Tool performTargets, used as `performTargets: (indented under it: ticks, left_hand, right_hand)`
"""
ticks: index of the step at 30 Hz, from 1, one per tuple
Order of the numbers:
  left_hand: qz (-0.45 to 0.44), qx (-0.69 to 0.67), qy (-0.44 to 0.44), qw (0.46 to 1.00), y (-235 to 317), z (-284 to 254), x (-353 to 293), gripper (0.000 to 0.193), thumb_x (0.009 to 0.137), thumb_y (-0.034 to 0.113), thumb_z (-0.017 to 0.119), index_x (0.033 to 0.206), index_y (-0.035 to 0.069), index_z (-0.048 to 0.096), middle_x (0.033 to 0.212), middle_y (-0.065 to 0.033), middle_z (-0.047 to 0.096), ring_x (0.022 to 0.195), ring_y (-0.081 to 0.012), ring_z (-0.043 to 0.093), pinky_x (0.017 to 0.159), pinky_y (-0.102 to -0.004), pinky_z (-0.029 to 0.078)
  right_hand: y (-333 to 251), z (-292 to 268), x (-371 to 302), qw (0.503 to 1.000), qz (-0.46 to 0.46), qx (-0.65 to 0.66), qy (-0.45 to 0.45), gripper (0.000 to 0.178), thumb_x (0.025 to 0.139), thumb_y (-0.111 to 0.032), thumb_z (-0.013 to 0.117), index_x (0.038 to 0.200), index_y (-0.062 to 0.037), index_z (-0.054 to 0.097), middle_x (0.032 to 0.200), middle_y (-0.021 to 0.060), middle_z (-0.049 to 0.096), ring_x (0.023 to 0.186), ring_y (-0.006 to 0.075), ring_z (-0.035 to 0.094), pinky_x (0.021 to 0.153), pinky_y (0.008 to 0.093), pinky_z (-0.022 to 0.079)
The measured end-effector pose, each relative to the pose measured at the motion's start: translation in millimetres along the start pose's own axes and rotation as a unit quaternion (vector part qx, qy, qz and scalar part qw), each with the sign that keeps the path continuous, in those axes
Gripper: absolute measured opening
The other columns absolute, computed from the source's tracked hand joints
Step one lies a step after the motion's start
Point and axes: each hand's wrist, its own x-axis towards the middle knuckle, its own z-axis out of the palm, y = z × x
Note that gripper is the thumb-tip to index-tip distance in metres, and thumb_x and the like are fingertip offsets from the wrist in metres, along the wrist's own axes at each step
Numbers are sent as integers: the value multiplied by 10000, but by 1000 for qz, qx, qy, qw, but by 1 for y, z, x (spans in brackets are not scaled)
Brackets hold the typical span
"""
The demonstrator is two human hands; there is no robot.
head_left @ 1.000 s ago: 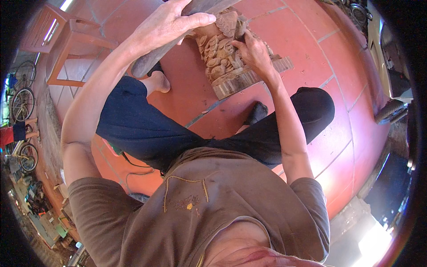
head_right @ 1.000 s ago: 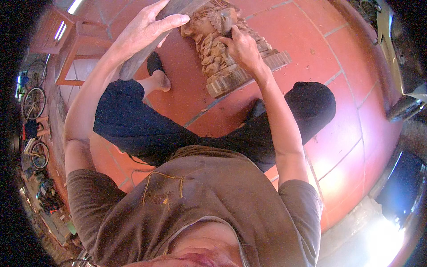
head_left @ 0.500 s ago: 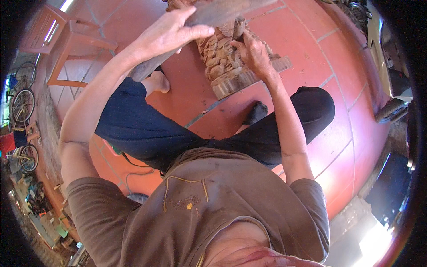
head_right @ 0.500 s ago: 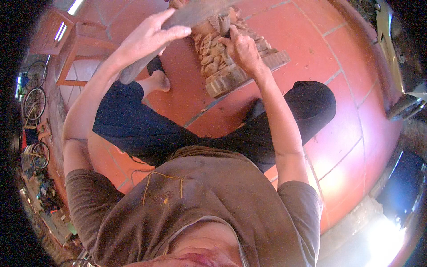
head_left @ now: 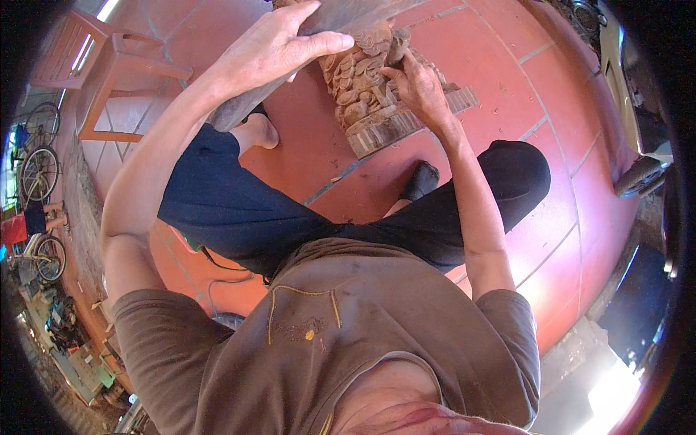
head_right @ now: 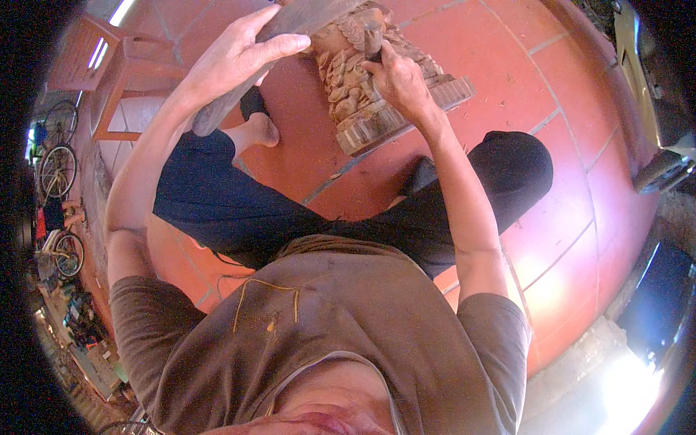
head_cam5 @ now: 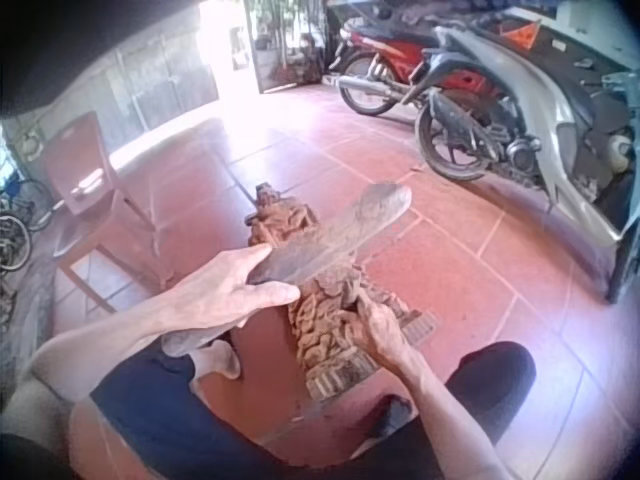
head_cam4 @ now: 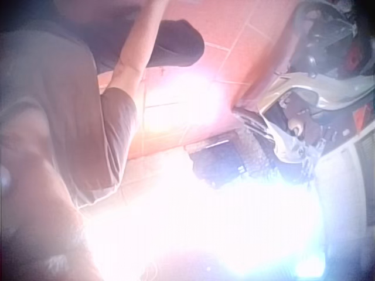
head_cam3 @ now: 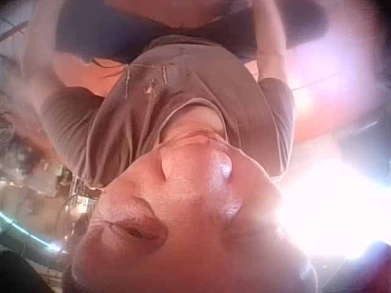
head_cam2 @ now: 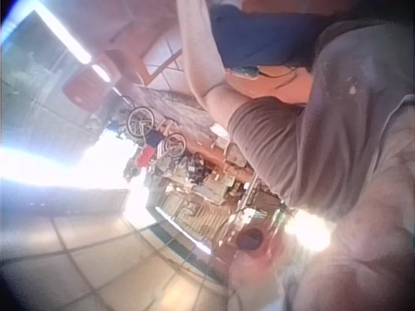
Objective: The person sits on the floor and carves a wooden sculpture using a chisel and mallet. They pause briefly to handle a wallet and cash before resuming the carving work.
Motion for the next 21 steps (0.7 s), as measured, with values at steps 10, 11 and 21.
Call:
performTargets:
  ticks: [10, 11, 21]
  left_hand:
    - [67, -28, 21, 997, 17, 1, -4, 616, 926, 411, 671, 1324, -31, 508, 747, -51, 576, 572, -97, 532, 511, -283, 440]
    - [100, -23, 29, 994, 6, 6, -5, 655, 924, 431, 667, 1376, -13, 503, 777, -34, 579, 580, -88, 525, 507, -276, 436]
    - [168, 29, 56, 984, 0, 16, -4, 645, 917, 393, 682, 1343, -50, 489, 854, -192, 656, 691, -196, 637, 630, -368, 495]
  right_hand:
    - [1, -5, -8, 999, 26, -19, -19, 325, 900, -228, 693, 1024, 6, 504, 774, 277, 643, 760, 474, 634, 632, 540, 485]
    - [2, -3, -8, 1000, 22, -8, -19, 329, 898, -226, 695, 1026, 5, 500, 774, 277, 643, 758, 476, 632, 629, 539, 484]
    - [-4, -6, -12, 1000, 19, -6, -23, 309, 893, -189, 697, 1051, -16, 495, 804, 280, 641, 796, 476, 627, 627, 528, 488]
